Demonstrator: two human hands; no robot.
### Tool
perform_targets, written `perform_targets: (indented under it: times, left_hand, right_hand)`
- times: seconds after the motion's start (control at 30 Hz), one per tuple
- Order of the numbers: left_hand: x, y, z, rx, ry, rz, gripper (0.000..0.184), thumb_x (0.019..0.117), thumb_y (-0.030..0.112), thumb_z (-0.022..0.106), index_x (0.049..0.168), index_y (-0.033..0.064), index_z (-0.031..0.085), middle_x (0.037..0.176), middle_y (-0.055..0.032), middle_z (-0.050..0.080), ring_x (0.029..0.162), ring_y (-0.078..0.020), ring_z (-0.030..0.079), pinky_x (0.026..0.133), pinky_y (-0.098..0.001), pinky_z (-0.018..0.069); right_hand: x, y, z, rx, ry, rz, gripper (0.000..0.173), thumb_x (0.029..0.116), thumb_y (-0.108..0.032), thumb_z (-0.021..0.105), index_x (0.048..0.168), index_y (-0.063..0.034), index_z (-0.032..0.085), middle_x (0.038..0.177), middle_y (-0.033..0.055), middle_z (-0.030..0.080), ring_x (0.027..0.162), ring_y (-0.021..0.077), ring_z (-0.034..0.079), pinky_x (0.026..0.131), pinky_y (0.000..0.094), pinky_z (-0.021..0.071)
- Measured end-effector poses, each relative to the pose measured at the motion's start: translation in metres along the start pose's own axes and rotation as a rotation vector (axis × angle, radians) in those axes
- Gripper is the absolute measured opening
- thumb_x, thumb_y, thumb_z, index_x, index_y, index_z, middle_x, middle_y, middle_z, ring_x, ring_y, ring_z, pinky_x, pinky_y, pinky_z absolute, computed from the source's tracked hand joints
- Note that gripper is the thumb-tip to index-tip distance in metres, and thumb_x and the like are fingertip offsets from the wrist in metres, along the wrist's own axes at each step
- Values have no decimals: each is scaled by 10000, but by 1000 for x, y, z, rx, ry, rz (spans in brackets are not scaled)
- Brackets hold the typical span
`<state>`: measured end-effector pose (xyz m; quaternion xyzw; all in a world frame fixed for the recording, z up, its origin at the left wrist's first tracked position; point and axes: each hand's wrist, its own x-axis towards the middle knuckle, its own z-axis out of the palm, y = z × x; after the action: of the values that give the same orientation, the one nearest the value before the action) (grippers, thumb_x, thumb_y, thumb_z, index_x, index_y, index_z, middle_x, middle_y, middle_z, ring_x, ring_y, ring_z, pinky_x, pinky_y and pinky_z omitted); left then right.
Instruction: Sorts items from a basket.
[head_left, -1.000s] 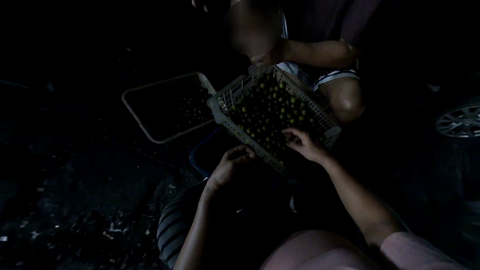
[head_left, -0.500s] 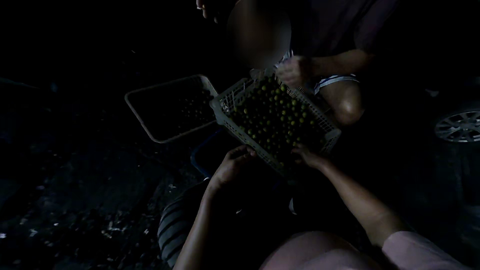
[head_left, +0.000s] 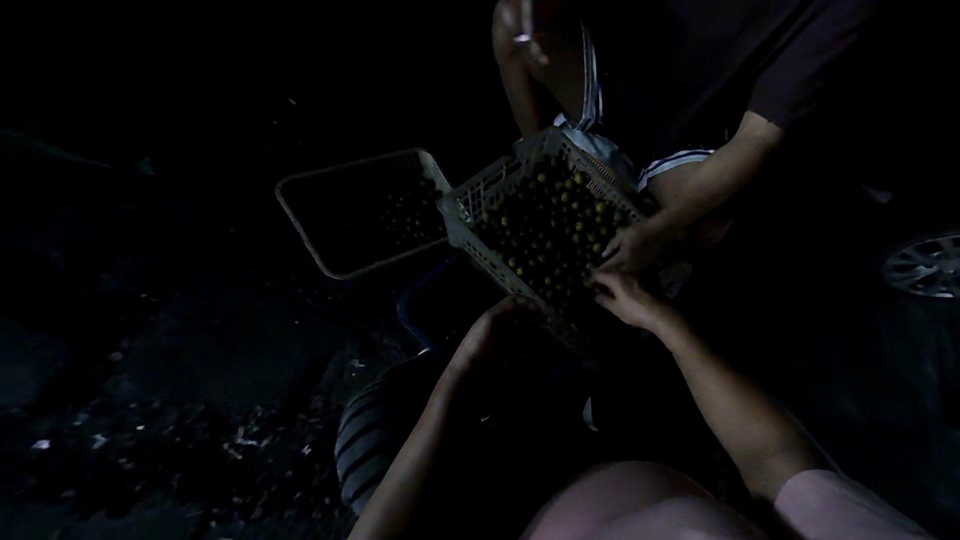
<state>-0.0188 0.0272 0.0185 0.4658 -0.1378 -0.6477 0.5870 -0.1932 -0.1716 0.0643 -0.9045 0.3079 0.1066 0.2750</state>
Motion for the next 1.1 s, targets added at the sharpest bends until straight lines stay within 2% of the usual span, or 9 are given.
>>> perform_targets:
  times: [0.07,0.2,0.37,0.43,0.6,0.7,0.8,0.9,1.1]
  left_hand:
    - [1,1,-5,139,108,13,281,1102,230,375,1120,100,624,872,-19,676,657,-63,600,565,-202,491]
    - [1,-1,-17,377,376,-13,326,1107,165,439,1349,-5,576,1218,-121,650,1029,-132,611,920,-304,498]
    - [4,5,-37,-322,591,106,283,1098,295,406,1155,59,551,874,-49,588,720,-139,597,659,-320,537]
    - [5,24,-46,-520,620,177,280,1085,333,403,1139,89,529,889,-53,601,743,-165,630,679,-345,564]
    - [23,92,-106,-318,694,417,345,1105,379,282,1122,138,528,829,20,573,686,-84,568,636,-274,524]
    - [24,130,-139,-182,686,513,380,1107,338,321,1278,86,547,1013,-47,632,848,-133,618,741,-345,544]
    - [7,154,-105,-194,722,518,246,1076,300,408,1174,119,542,924,-19,627,765,-104,625,654,-291,546]
    - [-15,153,-55,-313,674,464,341,1078,294,424,1354,100,467,1174,-104,640,992,-208,672,829,-398,579]
    - [-39,88,4,-262,504,352,280,1108,260,338,1095,146,594,983,3,700,874,-120,699,760,-300,598]
  right_hand:
    - [-1,14,18,-218,-147,196,333,1018,-166,594,1331,-60,641,1364,196,615,1291,373,572,1092,570,444]
    - [-3,34,54,-312,-195,332,463,1020,-96,524,1477,-24,494,1609,230,344,1457,437,374,1169,577,358]
    - [0,44,57,-288,-158,328,530,946,-152,659,1447,-39,528,1576,199,406,1442,443,374,1149,587,372]
    - [-1,49,58,-293,-158,319,538,955,-218,663,1450,-55,526,1567,197,414,1439,437,379,1147,582,376]
    - [-7,54,62,-299,-140,291,450,1020,-195,577,1449,-75,520,1482,191,520,1388,399,476,1133,566,403]
    - [-12,56,62,-292,-157,259,434,1056,-135,455,1482,-76,515,1522,167,497,1439,361,428,1192,525,338]
    - [-14,47,57,-284,-224,257,504,1055,-128,475,1549,-49,411,1576,211,413,1472,385,377,1206,539,315]
    - [-9,41,54,-210,-212,265,462,1049,-130,493,1501,-44,451,1476,230,516,1380,397,493,1138,561,405]
    - [15,59,53,255,-11,255,295,1052,-172,551,1264,22,615,1224,228,653,1143,344,643,1009,510,509]
